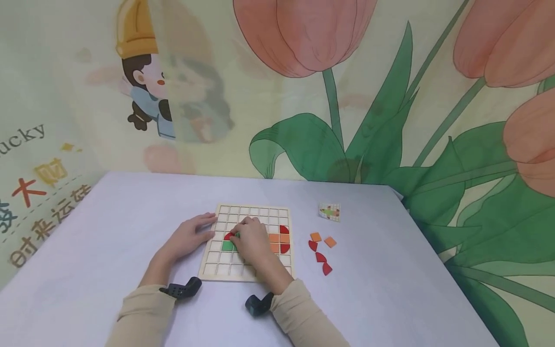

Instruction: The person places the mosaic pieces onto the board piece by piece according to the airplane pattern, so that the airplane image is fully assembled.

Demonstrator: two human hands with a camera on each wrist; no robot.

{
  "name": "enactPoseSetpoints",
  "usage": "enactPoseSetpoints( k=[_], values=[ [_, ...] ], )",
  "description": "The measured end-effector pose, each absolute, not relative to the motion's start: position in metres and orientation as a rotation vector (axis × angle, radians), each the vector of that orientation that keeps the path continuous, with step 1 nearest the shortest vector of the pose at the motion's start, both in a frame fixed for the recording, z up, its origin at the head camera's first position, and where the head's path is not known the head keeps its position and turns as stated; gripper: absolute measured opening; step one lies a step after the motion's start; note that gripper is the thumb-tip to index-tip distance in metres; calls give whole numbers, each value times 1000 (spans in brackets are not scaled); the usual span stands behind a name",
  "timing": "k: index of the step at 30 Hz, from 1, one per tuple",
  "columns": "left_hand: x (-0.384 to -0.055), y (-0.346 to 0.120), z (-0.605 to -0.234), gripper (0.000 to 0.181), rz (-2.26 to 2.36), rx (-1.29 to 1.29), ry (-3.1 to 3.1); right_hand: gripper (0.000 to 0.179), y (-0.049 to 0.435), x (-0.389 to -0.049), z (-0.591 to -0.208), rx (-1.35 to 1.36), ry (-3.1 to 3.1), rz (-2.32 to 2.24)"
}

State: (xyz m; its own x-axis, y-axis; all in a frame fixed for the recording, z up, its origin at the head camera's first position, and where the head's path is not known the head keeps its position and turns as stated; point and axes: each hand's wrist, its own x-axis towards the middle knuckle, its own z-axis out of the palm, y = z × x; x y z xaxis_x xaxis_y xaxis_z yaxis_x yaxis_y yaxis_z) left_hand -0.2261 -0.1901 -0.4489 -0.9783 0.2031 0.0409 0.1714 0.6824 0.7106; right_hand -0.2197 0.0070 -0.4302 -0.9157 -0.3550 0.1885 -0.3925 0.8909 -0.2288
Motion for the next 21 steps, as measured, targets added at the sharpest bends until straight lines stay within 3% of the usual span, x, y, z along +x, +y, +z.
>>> enactPoseSetpoints(
  k=[11,21],
  values=[
    [-227,-196,-449,48,1167,299,2873,14,10,-221,-423,731,-2937,465],
    [-229,-188,-448,50,1173,288,2853,22,71,-241,-410,697,-3018,790]
  ],
)
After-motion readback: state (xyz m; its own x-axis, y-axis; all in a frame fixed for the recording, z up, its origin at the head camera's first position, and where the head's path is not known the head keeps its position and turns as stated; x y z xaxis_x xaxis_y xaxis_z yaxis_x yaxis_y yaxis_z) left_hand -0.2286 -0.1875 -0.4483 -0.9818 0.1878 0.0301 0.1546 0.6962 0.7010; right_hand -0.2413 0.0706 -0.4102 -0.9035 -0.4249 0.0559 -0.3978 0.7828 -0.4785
